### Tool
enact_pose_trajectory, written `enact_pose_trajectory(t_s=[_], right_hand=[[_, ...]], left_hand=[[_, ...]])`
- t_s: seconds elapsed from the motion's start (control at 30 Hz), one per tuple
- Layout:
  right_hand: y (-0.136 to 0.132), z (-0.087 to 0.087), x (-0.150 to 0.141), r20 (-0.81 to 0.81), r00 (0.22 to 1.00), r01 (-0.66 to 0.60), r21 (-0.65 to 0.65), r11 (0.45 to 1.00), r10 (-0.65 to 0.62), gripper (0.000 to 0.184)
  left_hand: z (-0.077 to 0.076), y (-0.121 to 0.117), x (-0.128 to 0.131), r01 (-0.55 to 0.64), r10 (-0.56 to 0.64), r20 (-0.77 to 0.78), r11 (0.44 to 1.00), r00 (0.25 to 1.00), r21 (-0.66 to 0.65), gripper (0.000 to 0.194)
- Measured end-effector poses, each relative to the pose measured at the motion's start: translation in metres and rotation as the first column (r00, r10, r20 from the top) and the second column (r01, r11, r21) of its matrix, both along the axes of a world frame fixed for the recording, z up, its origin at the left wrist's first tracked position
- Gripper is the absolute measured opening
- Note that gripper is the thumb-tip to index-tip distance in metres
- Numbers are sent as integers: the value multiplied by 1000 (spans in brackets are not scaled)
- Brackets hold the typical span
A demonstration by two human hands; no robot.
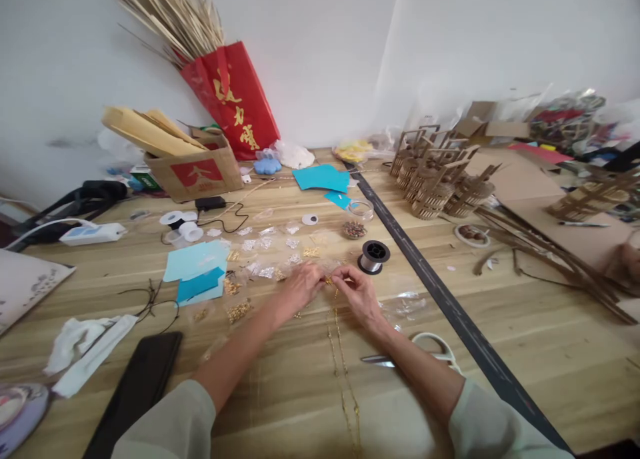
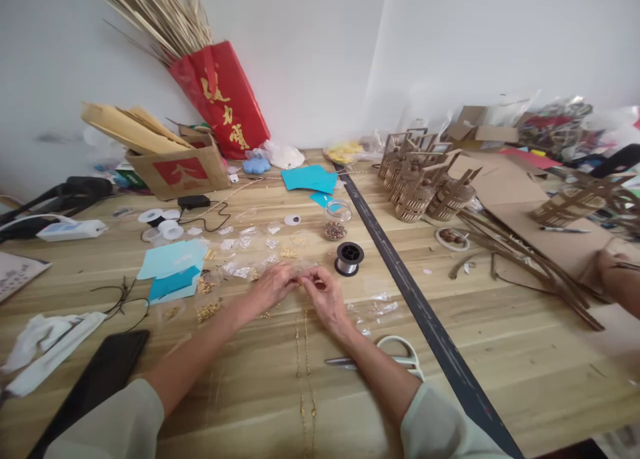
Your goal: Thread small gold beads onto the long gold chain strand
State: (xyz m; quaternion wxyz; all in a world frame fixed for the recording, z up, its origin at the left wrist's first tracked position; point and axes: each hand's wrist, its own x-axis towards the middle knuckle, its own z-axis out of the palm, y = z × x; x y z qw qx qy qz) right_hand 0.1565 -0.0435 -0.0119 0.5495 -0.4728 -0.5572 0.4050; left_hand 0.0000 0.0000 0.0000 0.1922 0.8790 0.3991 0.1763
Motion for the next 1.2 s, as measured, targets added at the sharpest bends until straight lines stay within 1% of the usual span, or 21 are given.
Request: enact_pose_trajectory(t_s=[0.1, 0.17, 0.3, 0.5, 0.7, 0.83, 0.93, 1.0, 1.1, 1.13, 1.2], right_hand=[[0, 0, 0, 4, 1000, 0, -3, 1000, 0, 15], [0, 0, 0, 8, 1000, 4, -2, 1000, -4, 15], [0, 0, 1, 14, 1000, -6, 7, 1000, 6, 13], [0, -1, 2, 36, 999, -8, 8, 1000, 7, 14], [1, -3, 2, 41, 999, -9, 12, 1000, 8, 16], [2, -4, 2, 43, 999, -15, 12, 1000, 14, 19], [1, -3, 1, 36, 999, -7, 12, 1000, 7, 18], [1, -2, 1, 37, 999, 3, 11, 1000, -4, 18], [1, -2, 1, 45, 999, 3, 10, 1000, -3, 19], [0, -2, 2, 49, 999, -3, 11, 1000, 2, 19], [0, -3, 2, 63, 998, -15, 23, 1000, 13, 17]], left_hand=[[-1, 0, 3, 3, 8, -144, 997, 990, 74, 14], [0, 0, 4, 8, 9, -180, 995, 984, 96, 14], [1, -1, 4, 23, -1, -200, 993, 980, 112, 15], [2, -2, 6, 47, -26, -209, 994, 978, 95, 16], [-6, 0, 4, 64, -29, -251, 989, 967, 135, 18], [-8, 0, 2, 67, -37, -195, 987, 980, 149, 18], [-5, -2, 1, 47, -27, -155, 990, 988, 130, 18], [0, -3, 1, 11, -1, -97, 995, 995, 101, 17], [9, -5, -2, -110, 109, 82, 994, 991, 9, 12], [12, -7, -4, -159, 164, 149, 986, 975, -45, 10], [17, -12, -10, -228, 276, 272, 954, 922, -194, 9]])
